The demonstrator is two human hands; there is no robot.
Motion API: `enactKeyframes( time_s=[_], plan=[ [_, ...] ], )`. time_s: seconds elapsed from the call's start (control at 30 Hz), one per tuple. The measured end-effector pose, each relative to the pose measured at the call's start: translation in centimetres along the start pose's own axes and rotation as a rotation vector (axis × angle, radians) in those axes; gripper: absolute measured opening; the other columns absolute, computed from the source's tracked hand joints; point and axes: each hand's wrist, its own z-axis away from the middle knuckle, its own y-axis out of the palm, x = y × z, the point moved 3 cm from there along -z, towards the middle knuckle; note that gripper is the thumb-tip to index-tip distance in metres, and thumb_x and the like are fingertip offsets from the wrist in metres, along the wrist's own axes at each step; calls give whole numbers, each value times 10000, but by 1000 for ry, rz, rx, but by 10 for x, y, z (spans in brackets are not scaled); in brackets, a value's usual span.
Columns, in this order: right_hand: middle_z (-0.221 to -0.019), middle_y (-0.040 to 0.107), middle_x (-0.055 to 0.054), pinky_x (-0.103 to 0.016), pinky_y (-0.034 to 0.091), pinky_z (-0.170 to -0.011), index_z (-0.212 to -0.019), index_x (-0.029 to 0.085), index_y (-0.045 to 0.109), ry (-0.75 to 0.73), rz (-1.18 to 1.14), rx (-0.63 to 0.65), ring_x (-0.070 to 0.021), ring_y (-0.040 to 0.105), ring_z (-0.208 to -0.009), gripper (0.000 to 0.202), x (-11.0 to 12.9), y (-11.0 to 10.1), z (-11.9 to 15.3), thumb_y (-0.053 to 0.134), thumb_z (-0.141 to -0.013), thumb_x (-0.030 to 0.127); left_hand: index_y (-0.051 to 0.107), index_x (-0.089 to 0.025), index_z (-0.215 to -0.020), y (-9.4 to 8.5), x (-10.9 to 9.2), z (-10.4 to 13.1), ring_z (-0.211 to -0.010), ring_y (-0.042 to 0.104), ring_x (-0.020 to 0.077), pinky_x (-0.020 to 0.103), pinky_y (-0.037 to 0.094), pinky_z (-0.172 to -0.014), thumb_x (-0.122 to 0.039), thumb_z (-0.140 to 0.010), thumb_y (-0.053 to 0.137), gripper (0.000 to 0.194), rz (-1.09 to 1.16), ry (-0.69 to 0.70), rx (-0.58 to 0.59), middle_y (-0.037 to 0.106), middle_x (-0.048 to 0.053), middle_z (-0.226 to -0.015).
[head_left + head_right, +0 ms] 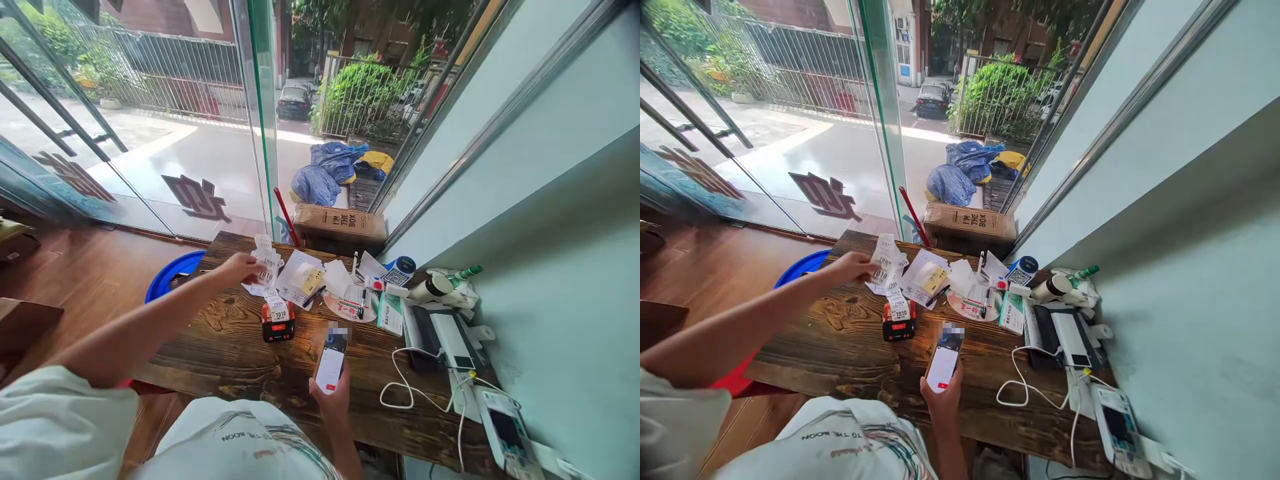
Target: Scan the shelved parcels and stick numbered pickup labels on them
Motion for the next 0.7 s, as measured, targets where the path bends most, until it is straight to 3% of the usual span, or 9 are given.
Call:
enactKeyframes(
  time_s=[0.1, 0.17, 0.23, 0.37, 0.43, 0.53, 0.6, 0.7],
  plan=[
    [-1151, 612, -136, -405, 542, -802, -1292, 199, 328, -95, 27, 89, -270, 629, -963, 818, 22, 5, -11, 728, -588, 314, 598, -123, -680, 28, 79, 15, -460, 551, 125, 260, 459, -481, -467, -598, 753, 386, 58, -171, -84, 569, -11, -507],
    [-1159, 603, -139, -421, 531, -835, -1296, 198, 327, -160, 93, 178, -277, 618, -988, 823, 39, 13, -19, 728, -581, 269, 581, -127, -720, 32, 120, 25, -493, 562, 133, 272, 467, -508, -466, -652, 704, 368, 80, -241, -166, 563, -10, -541],
    [-1149, 604, -135, -410, 536, -828, -1297, 198, 331, -215, 161, 260, -276, 617, -988, 836, 58, 25, -24, 727, -562, 239, 589, -114, -847, 29, 149, 40, -601, 611, 190, 305, 480, -543, -474, -625, 703, 438, 101, -263, -260, 621, 52, -687],
    [-1217, 567, -138, -408, 515, -890, -1315, 202, 322, -298, 225, 439, -284, 586, -1082, 881, 91, 69, -17, 725, -532, 188, 517, -126, -1174, 26, 171, 92, -965, 596, 281, 358, 507, -724, -545, -616, 664, 712, 212, -141, -360, 596, 157, -1117],
    [-1285, 525, -146, -423, 476, -953, -1323, 207, 312, -320, 223, 544, -293, 540, -1166, 889, 102, 100, -1, 715, -532, 167, 546, -151, -1176, 31, 171, 123, -977, 594, 280, 362, 516, -728, -623, -671, 584, 691, 346, -66, -271, 606, 142, -1125],
    [-1261, 553, -128, -415, 469, -960, -1294, 211, 341, -369, 180, 688, -287, 544, -1160, 863, 115, 153, 38, 699, -514, 121, 465, -245, -1282, 33, 174, 163, -1090, 564, 266, 375, 513, -803, -628, -789, 480, 625, 809, 67, -13, 573, 106, -1240],
    [-1159, 615, -99, -379, 519, -874, -1270, 214, 361, -373, 143, 779, -263, 610, -1041, 840, 120, 191, 74, 692, -505, 107, 362, -289, -1356, 18, 186, 186, -1157, 531, 272, 417, 485, -881, -597, -815, 486, 635, 1098, 130, 47, 527, 100, -1316],
    [-1036, 667, -73, -320, 564, -706, -1262, 212, 352, -330, 96, 944, -234, 668, -857, 830, 117, 248, 143, 714, -517, 160, 321, -289, -1394, -29, 224, 225, -1235, 474, 283, 442, 418, -987, -575, -794, 546, 701, 1312, 238, -136, 491, 95, -1368]
  ],
)
